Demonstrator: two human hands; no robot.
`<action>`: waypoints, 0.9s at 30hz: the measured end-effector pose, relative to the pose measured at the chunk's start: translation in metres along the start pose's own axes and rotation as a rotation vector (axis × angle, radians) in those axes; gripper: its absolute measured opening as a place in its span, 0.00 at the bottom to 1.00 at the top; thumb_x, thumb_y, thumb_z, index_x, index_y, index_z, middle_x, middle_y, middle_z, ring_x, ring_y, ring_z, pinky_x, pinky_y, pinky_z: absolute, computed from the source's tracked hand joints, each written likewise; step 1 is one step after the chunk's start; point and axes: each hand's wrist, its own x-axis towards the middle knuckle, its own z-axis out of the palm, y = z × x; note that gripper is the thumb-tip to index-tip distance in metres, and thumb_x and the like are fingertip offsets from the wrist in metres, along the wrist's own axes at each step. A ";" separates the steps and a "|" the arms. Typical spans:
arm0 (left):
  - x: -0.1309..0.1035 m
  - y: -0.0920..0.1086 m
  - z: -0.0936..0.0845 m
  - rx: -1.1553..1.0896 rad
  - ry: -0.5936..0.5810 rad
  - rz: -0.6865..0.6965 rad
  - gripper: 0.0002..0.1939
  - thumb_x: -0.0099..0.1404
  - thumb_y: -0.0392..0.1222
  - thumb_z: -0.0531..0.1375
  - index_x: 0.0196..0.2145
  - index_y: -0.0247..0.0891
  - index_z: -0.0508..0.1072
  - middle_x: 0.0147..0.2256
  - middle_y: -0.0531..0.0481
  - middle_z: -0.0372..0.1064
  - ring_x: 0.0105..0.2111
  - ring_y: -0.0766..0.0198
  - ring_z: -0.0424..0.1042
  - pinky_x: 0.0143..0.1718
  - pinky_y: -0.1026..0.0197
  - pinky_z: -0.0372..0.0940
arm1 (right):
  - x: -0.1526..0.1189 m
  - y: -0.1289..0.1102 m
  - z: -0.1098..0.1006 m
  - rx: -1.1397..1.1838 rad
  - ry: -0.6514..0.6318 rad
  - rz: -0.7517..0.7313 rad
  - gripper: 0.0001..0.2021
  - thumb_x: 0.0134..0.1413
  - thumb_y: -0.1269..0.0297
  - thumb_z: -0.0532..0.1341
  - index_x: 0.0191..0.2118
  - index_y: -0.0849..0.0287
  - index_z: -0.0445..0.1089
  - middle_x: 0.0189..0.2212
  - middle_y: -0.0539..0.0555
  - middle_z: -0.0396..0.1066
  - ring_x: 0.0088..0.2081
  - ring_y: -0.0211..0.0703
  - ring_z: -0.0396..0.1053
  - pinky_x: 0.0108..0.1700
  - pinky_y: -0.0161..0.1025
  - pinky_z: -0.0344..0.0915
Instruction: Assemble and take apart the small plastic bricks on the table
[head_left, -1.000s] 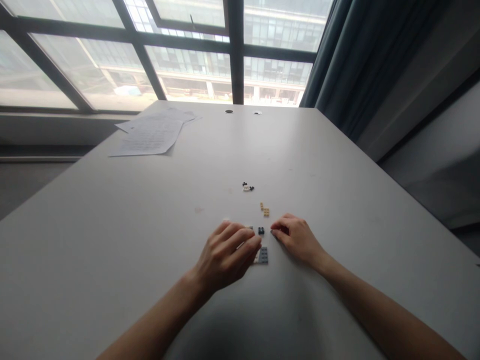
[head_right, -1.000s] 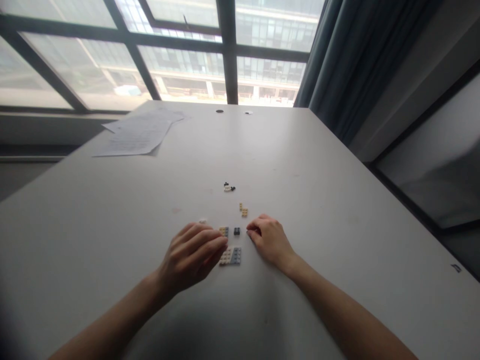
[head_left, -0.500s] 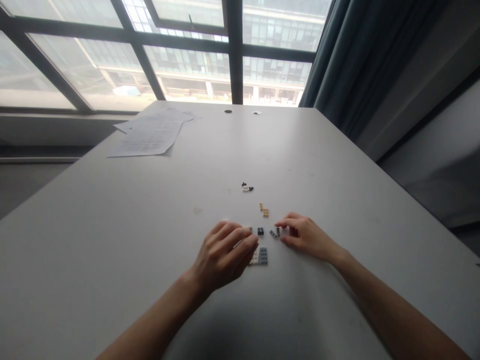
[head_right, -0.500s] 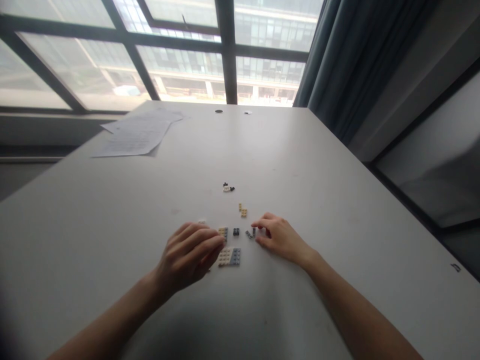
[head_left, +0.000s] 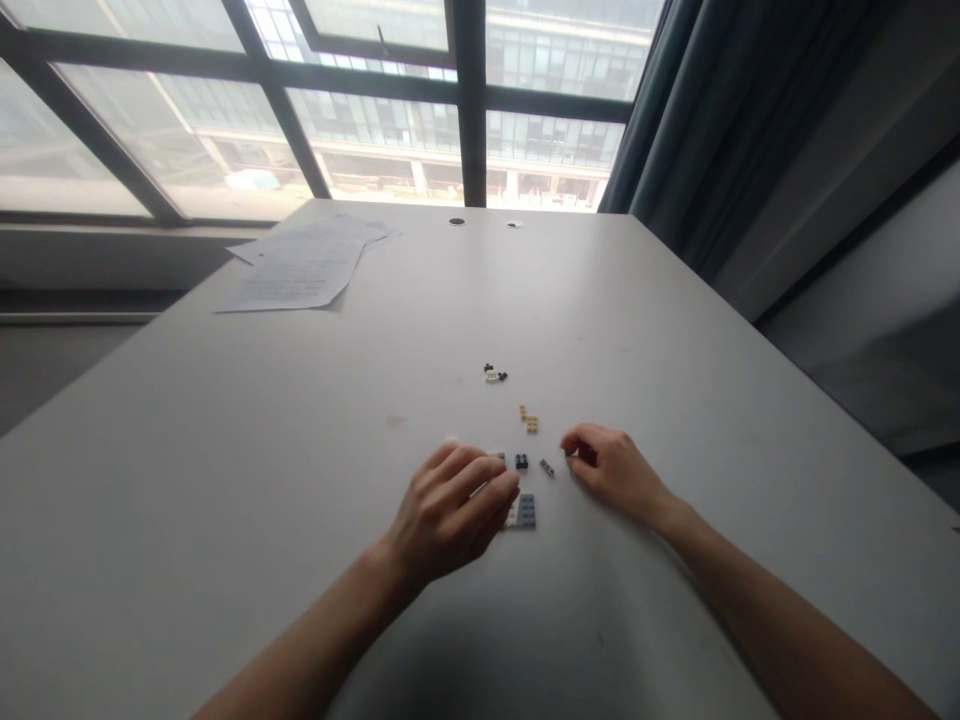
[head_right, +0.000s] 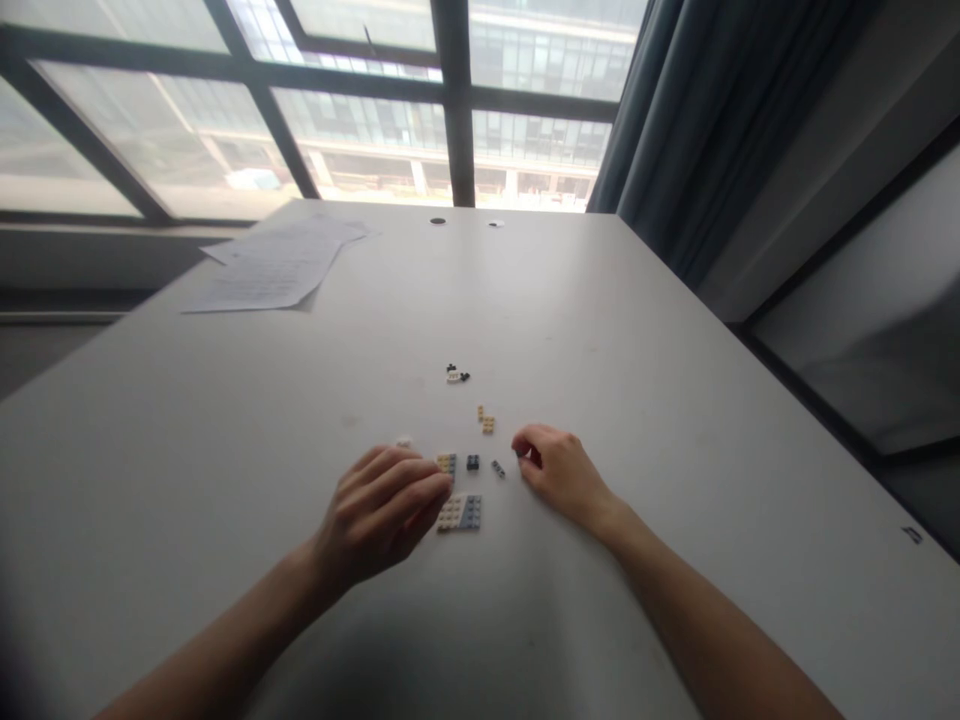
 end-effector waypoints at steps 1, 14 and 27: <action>0.000 0.000 0.000 0.003 0.001 0.003 0.07 0.61 0.34 0.60 0.38 0.38 0.70 0.33 0.50 0.71 0.33 0.64 0.68 0.38 0.59 0.61 | 0.000 0.001 0.001 -0.026 0.022 -0.015 0.07 0.50 0.77 0.58 0.33 0.58 0.70 0.30 0.50 0.71 0.29 0.37 0.67 0.35 0.34 0.63; 0.002 0.001 -0.001 0.031 -0.021 0.016 0.06 0.61 0.34 0.59 0.37 0.38 0.70 0.32 0.50 0.71 0.32 0.64 0.67 0.36 0.59 0.61 | -0.006 -0.003 0.020 -0.270 0.065 -0.166 0.07 0.56 0.76 0.57 0.36 0.59 0.72 0.33 0.54 0.70 0.34 0.42 0.67 0.40 0.37 0.63; 0.003 0.003 0.008 0.130 -0.269 -0.067 0.07 0.65 0.40 0.57 0.41 0.38 0.70 0.39 0.47 0.71 0.40 0.58 0.66 0.42 0.54 0.59 | -0.006 -0.005 0.021 -0.214 0.116 -0.192 0.05 0.58 0.72 0.57 0.34 0.59 0.70 0.32 0.54 0.70 0.36 0.44 0.67 0.41 0.39 0.63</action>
